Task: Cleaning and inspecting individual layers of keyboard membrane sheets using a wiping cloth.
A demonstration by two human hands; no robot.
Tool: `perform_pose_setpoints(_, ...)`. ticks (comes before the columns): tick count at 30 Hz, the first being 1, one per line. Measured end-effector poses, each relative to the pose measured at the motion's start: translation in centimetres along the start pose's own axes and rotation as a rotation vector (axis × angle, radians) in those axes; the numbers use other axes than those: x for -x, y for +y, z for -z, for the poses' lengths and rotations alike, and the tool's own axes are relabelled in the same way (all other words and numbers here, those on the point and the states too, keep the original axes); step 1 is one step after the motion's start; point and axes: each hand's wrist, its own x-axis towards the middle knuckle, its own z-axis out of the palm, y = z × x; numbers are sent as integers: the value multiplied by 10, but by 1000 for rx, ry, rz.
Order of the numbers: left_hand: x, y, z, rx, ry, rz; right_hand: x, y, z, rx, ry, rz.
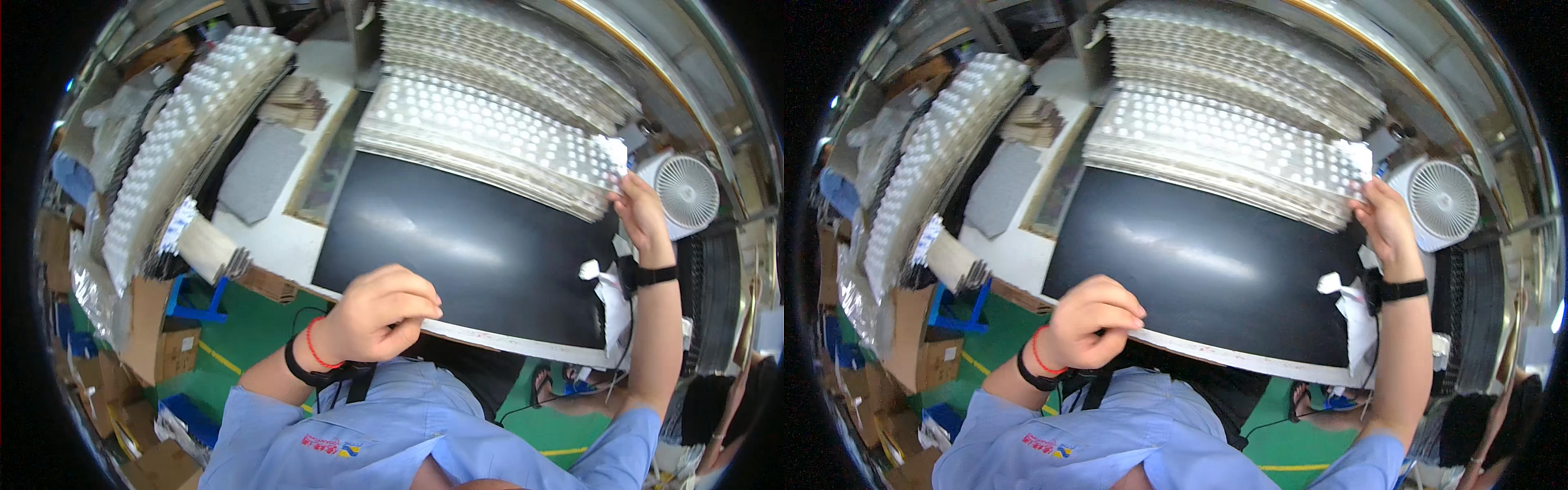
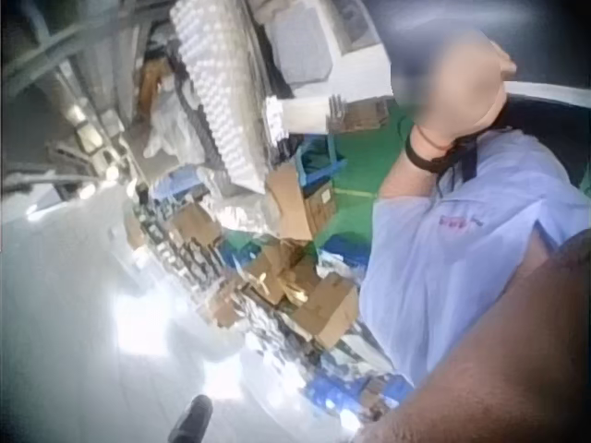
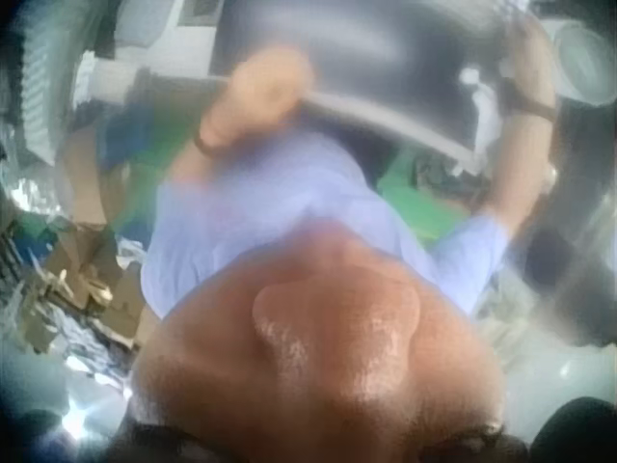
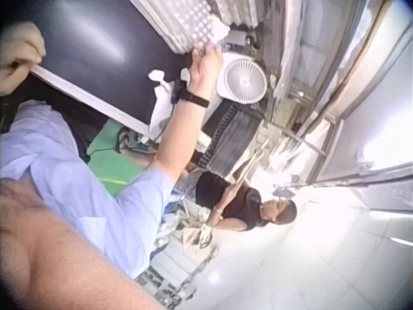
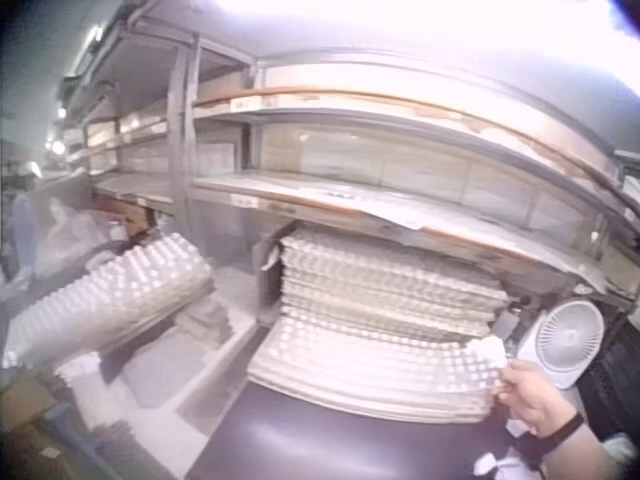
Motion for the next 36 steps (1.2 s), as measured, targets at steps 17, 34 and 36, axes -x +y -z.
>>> perform_pose_setpoints(17, -16, 8, 234, -1424, 152, 669, 73, -23, -24, 40, 152, 152)
perform_pose_setpoints(34, -17, 24, 101, -1199, 386, 46, 236, 42, -72, -457, -166, 146)
perform_pose_setpoints(36, -3, 11, 44, -1004, 71, -24, 232, 55, -81, -534, -171, 67)
